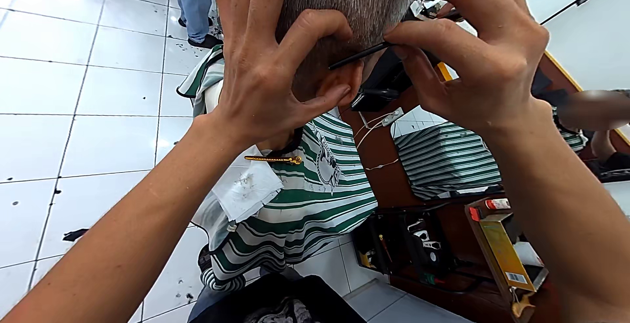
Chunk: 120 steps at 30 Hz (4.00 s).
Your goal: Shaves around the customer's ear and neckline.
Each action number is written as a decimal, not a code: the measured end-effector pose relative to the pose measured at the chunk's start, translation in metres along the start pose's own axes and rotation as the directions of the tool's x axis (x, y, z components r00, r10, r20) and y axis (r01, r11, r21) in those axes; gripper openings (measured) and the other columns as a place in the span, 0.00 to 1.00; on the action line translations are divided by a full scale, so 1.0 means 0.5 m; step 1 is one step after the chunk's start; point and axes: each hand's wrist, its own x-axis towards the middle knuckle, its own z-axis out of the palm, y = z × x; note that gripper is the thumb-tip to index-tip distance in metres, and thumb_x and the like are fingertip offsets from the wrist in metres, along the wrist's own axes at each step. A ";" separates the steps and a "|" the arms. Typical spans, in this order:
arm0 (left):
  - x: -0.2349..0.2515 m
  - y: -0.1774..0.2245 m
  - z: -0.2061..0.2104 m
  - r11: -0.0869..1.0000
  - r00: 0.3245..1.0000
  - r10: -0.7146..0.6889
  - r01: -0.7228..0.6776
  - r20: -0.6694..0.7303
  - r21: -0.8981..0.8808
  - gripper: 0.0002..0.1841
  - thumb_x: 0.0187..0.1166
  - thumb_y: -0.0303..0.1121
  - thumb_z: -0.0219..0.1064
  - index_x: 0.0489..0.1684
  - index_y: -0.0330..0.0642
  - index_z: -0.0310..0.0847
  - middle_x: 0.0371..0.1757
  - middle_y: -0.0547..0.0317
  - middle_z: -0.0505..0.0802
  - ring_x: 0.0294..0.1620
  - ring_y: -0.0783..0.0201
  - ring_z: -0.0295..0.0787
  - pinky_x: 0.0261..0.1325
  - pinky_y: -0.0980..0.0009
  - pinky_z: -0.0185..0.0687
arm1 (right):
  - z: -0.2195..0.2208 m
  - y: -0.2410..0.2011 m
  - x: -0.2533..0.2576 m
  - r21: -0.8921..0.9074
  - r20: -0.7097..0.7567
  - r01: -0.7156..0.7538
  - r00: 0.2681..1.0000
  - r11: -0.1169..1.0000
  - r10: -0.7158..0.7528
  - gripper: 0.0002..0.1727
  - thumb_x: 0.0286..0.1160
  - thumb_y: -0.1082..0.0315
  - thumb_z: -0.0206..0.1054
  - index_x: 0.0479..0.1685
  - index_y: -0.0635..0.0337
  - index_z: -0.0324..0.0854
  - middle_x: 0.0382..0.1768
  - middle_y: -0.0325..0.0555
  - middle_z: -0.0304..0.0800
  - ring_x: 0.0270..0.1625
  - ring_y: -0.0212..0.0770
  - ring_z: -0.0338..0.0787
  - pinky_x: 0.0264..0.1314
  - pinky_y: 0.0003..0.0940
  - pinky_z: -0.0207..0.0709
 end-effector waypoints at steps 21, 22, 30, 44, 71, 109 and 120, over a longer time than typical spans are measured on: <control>0.000 0.000 -0.001 1.000 1.000 -0.004 0.004 0.014 -0.005 0.27 0.71 0.58 0.75 0.63 0.51 0.86 0.74 0.28 0.80 0.81 0.33 0.68 0.81 0.38 0.54 | -0.001 0.000 0.003 -0.037 -0.010 0.019 1.000 0.999 -0.019 0.11 0.84 0.71 0.65 0.56 0.56 0.90 0.62 0.61 0.90 0.63 0.55 0.87 0.58 0.40 0.77; 0.000 0.001 -0.002 1.000 1.000 -0.006 0.006 0.017 -0.005 0.27 0.71 0.58 0.75 0.63 0.51 0.86 0.74 0.29 0.80 0.81 0.33 0.69 0.81 0.38 0.54 | -0.002 0.000 0.003 -0.036 -0.005 0.024 1.000 0.999 -0.024 0.11 0.84 0.71 0.65 0.56 0.56 0.90 0.62 0.61 0.90 0.63 0.56 0.87 0.58 0.41 0.77; 0.000 0.001 -0.001 1.000 1.000 0.002 -0.002 0.013 -0.007 0.27 0.71 0.58 0.75 0.62 0.50 0.86 0.73 0.28 0.80 0.80 0.34 0.69 0.81 0.38 0.54 | -0.009 -0.008 -0.002 0.088 -0.141 -0.059 0.987 0.994 0.071 0.09 0.82 0.71 0.68 0.53 0.60 0.91 0.49 0.63 0.91 0.47 0.46 0.88 0.47 0.36 0.77; -0.003 -0.004 -0.006 0.997 0.998 0.032 -0.037 -0.062 -0.074 0.25 0.72 0.51 0.77 0.60 0.44 0.87 0.70 0.28 0.81 0.78 0.40 0.73 0.79 0.49 0.62 | -0.011 -0.016 0.006 0.272 -0.164 -0.109 0.974 0.956 0.157 0.09 0.81 0.73 0.67 0.51 0.65 0.91 0.50 0.62 0.93 0.57 0.44 0.91 0.58 0.35 0.81; 0.019 -0.040 -0.027 0.855 0.912 -0.407 0.401 0.052 -0.328 0.51 0.56 0.64 0.82 0.70 0.30 0.72 0.65 0.50 0.85 0.71 0.67 0.81 0.76 0.64 0.76 | -0.008 -0.017 0.052 0.195 0.066 0.095 0.992 0.976 -0.110 0.13 0.82 0.78 0.60 0.57 0.63 0.89 0.63 0.68 0.87 0.58 0.52 0.89 0.57 0.36 0.81; 0.017 -0.039 -0.015 0.862 0.905 -0.414 0.357 -0.096 -0.360 0.41 0.56 0.57 0.85 0.60 0.31 0.80 0.56 0.54 0.90 0.65 0.68 0.86 0.72 0.65 0.81 | -0.005 -0.008 0.055 0.094 0.056 0.150 0.986 0.984 -0.156 0.13 0.81 0.79 0.62 0.56 0.60 0.90 0.64 0.66 0.87 0.63 0.55 0.87 0.63 0.40 0.78; 0.016 -0.038 -0.015 0.871 0.909 -0.404 0.347 -0.102 -0.349 0.38 0.58 0.56 0.84 0.57 0.33 0.82 0.54 0.57 0.90 0.64 0.71 0.86 0.70 0.68 0.82 | -0.003 -0.008 0.050 0.133 0.045 0.110 0.992 0.985 -0.117 0.14 0.82 0.77 0.63 0.59 0.58 0.89 0.62 0.69 0.87 0.59 0.54 0.89 0.61 0.40 0.81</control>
